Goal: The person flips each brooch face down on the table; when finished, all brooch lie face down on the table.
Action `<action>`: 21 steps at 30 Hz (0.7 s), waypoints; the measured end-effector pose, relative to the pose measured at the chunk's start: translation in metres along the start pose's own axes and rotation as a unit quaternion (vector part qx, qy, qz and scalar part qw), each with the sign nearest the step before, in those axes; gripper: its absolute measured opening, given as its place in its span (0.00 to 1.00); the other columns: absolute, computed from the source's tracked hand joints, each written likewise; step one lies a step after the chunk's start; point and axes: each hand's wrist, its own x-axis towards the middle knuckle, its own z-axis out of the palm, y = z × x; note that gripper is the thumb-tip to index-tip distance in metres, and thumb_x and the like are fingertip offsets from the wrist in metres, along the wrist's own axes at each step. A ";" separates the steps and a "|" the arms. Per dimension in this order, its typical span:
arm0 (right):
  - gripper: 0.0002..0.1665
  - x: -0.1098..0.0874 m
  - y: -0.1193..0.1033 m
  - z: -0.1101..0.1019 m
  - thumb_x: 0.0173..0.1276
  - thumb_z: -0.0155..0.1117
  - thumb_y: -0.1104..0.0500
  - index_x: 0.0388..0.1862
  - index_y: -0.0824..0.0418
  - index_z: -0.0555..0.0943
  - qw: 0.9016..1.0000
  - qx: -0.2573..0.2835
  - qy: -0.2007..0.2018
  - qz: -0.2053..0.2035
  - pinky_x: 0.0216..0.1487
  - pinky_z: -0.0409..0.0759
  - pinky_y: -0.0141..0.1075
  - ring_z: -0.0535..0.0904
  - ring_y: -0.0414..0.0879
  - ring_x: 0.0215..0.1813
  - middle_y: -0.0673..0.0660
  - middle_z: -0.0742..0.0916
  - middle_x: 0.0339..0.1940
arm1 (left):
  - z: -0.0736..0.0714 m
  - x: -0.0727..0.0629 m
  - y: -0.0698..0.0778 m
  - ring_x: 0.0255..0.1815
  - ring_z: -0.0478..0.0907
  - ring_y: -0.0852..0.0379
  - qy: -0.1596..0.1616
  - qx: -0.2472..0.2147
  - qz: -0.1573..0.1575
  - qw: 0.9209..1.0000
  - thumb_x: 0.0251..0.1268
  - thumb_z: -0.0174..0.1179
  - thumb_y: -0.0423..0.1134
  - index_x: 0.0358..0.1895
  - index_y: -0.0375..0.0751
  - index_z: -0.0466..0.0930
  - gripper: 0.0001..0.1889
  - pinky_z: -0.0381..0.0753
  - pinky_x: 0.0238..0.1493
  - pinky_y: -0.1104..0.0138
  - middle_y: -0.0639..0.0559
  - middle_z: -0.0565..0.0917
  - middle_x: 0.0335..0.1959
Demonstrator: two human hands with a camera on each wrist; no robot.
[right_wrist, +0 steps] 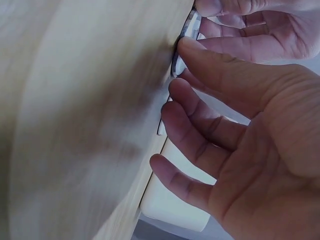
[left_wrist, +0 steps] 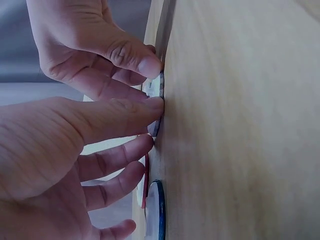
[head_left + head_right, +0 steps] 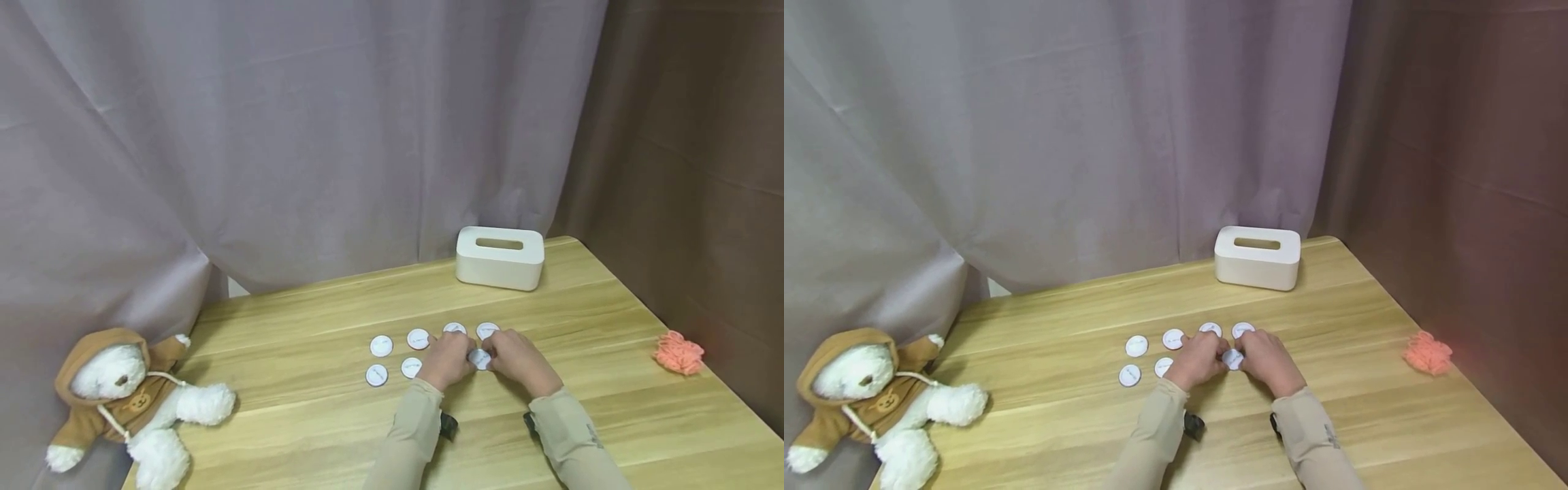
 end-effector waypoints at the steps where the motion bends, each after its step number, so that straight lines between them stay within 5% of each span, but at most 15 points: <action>1: 0.11 0.001 0.000 0.000 0.49 0.75 0.70 0.21 0.56 0.83 1.000 0.000 0.000 -0.001 0.28 0.69 0.39 0.69 0.42 0.23 0.44 0.75 0.15 | 0.000 0.001 0.000 0.30 0.73 0.61 -0.001 0.004 -0.001 1.000 0.48 0.75 0.37 0.22 0.52 0.84 0.08 0.68 0.35 0.57 0.62 0.77 0.23; 12: 0.13 0.001 0.002 -0.008 0.46 0.68 0.73 0.20 0.57 0.76 1.000 0.024 -0.016 0.004 0.28 0.68 0.39 0.67 0.44 0.23 0.46 0.73 0.16 | -0.004 -0.004 -0.002 0.31 0.73 0.65 -0.009 -0.053 -0.018 0.998 0.53 0.72 0.39 0.29 0.51 0.87 0.03 0.72 0.47 0.46 0.64 0.79 0.25; 16: 0.06 0.006 -0.001 -0.014 0.52 0.68 0.70 0.30 0.64 0.81 1.000 0.027 -0.015 0.002 0.29 0.70 0.40 0.69 0.44 0.25 0.49 0.75 0.20 | -0.007 -0.007 -0.010 0.35 0.78 0.64 -0.006 -0.077 -0.022 0.997 0.58 0.71 0.41 0.34 0.49 0.88 0.03 0.73 0.49 0.48 0.61 0.85 0.31; 21: 0.15 0.014 -0.007 -0.022 0.62 0.67 0.67 0.48 0.73 0.83 0.999 0.021 -0.029 0.014 0.30 0.72 0.39 0.71 0.44 0.26 0.51 0.78 0.24 | -0.013 -0.013 -0.018 0.44 0.83 0.59 -0.004 -0.094 -0.025 0.995 0.61 0.68 0.41 0.44 0.45 0.89 0.10 0.75 0.53 0.51 0.54 0.88 0.40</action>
